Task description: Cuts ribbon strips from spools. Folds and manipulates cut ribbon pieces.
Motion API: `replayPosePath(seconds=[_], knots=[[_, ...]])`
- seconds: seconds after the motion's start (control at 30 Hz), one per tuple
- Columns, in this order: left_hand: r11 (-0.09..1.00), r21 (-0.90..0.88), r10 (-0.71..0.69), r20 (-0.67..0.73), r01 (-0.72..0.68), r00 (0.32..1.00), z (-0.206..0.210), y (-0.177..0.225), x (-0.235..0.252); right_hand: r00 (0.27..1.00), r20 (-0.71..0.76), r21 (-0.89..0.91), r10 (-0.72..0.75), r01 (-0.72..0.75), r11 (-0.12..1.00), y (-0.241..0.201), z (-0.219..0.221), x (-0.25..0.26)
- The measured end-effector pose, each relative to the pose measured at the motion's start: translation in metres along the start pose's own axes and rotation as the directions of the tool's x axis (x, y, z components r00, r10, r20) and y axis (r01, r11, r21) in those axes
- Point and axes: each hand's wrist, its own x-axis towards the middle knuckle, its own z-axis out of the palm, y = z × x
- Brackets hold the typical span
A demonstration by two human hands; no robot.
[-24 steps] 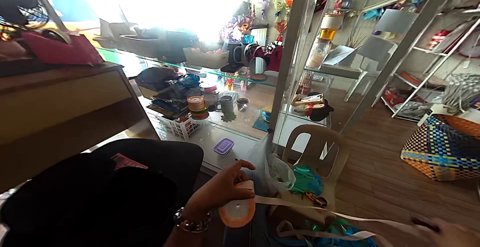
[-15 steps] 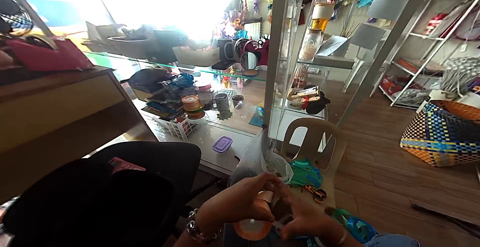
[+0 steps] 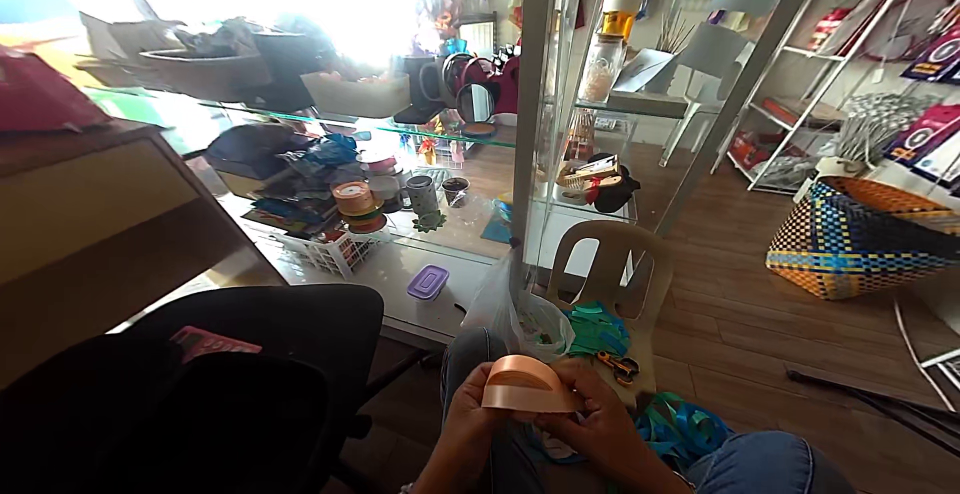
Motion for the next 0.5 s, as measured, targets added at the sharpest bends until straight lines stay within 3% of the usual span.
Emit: replayPosePath(seconds=[0.1, 0.17, 0.27, 0.33, 0.4, 0.5], knots=[[0.975, 0.144, 0.146, 0.163, -0.170, 0.976, -0.021, 0.014, 0.007, 0.999, 0.036, -0.233, -0.006, 0.014, 0.972, -0.007, -0.028, -0.004], [0.883, 0.402, 0.142, 0.263, -0.243, 0.954, -0.036, 0.030, 0.011, 0.998, 0.064, -0.322, 0.019, 0.002, 0.947, -0.012, -0.057, -0.007], [0.497, 0.827, -0.002, 0.302, -0.261, 0.953, -0.052, 0.050, 0.011, 0.999, 0.007, -0.450, 0.042, -0.034, 0.892, -0.022, -0.110, -0.006], [0.319, 0.905, -0.041, 0.310, -0.282, 0.950, -0.059, 0.056, 0.012, 0.990, -0.107, -0.421, 0.091, -0.128, 0.898, -0.038, -0.152, -0.006], [0.299, 0.913, -0.044, 0.305, -0.279, 0.951, -0.066, 0.062, 0.011, 0.964, -0.234, -0.351, 0.129, -0.208, 0.913, -0.054, -0.199, -0.007], [0.402, 0.882, -0.008, 0.274, -0.248, 0.962, -0.076, 0.072, 0.010, 0.865, -0.436, -0.332, 0.250, -0.412, 0.848, -0.064, -0.278, -0.017]])
